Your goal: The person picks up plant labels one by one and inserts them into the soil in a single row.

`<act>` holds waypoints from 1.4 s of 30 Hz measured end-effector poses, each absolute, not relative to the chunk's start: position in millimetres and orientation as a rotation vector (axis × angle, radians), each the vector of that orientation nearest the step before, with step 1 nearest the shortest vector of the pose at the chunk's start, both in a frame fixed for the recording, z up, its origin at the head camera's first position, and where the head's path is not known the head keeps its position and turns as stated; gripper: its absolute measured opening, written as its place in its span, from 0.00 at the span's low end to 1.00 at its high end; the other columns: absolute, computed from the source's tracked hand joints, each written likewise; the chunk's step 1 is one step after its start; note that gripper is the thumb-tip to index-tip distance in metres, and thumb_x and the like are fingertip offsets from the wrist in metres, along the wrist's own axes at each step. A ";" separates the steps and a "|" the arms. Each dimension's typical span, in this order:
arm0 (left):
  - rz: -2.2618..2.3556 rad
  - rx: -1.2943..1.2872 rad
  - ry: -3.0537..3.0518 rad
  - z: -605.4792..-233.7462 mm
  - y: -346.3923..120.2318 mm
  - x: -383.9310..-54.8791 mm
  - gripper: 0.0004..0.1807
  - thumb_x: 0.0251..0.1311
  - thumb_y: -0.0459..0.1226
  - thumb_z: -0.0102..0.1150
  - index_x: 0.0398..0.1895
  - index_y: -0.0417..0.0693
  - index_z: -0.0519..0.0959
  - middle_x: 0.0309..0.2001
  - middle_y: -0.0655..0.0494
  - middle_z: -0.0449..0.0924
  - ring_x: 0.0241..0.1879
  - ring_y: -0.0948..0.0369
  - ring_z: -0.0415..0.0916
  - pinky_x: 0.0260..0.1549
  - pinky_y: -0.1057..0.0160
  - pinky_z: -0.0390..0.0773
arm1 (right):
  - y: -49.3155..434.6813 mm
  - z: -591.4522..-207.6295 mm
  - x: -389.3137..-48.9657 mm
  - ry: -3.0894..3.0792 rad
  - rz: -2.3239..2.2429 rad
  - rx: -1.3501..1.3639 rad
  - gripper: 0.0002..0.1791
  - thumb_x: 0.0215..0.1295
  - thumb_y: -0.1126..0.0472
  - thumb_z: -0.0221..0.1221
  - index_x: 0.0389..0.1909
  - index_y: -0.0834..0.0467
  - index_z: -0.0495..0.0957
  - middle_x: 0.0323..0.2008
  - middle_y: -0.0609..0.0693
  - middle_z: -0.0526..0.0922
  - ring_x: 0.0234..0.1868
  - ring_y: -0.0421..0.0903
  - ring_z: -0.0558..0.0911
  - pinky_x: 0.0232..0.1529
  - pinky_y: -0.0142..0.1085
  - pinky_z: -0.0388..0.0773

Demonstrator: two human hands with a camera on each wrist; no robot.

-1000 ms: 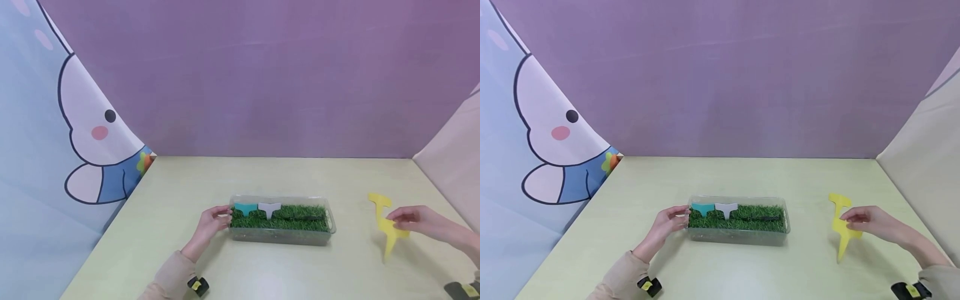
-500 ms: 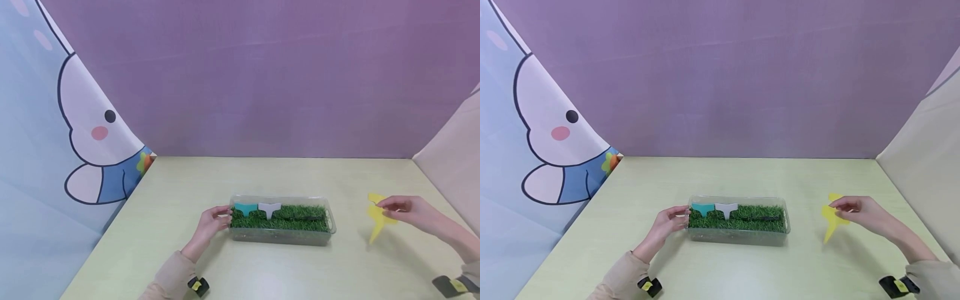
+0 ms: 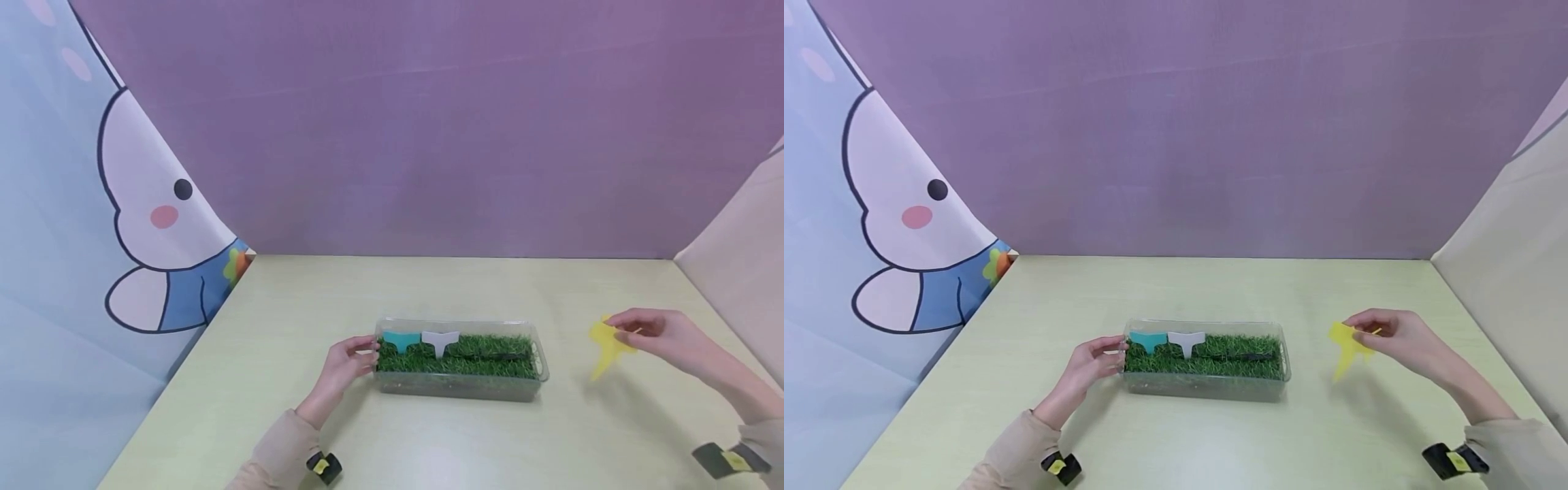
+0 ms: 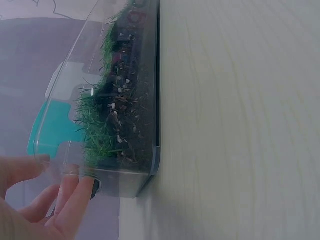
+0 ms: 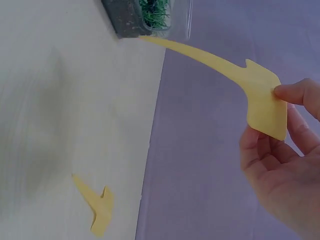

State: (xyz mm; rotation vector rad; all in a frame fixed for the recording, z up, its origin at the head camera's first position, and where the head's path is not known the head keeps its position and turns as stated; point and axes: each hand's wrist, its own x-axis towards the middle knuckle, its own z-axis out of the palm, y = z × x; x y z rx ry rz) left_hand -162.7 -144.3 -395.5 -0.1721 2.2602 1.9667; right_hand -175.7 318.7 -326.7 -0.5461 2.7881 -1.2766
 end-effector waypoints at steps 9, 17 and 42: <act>1.965 -0.169 2.264 -397.0 -144.7 -163.3 0.22 0.53 0.28 0.54 0.53 0.30 0.68 0.46 0.39 0.74 0.40 0.52 0.76 0.41 0.56 0.78 | 301.4 -315.6 -178.2 2.828 -1.290 -0.528 0.10 0.55 0.68 0.57 0.38 0.54 0.79 0.29 0.34 0.78 0.30 0.29 0.77 0.29 0.20 0.73; 1.969 -0.174 2.261 -397.0 -145.0 -163.9 0.21 0.53 0.27 0.53 0.52 0.29 0.68 0.46 0.39 0.74 0.40 0.52 0.76 0.41 0.57 0.78 | 287.3 -304.8 -181.6 2.859 -1.285 -0.553 0.10 0.55 0.67 0.58 0.39 0.57 0.78 0.30 0.34 0.78 0.32 0.27 0.77 0.30 0.18 0.72; 1.959 -0.188 2.258 -396.6 -145.3 -164.7 0.22 0.53 0.28 0.54 0.53 0.30 0.68 0.46 0.39 0.74 0.41 0.52 0.76 0.42 0.56 0.78 | 232.2 -297.8 -192.1 2.784 -1.313 -0.773 0.10 0.56 0.68 0.57 0.40 0.63 0.77 0.32 0.45 0.78 0.32 0.34 0.77 0.31 0.28 0.78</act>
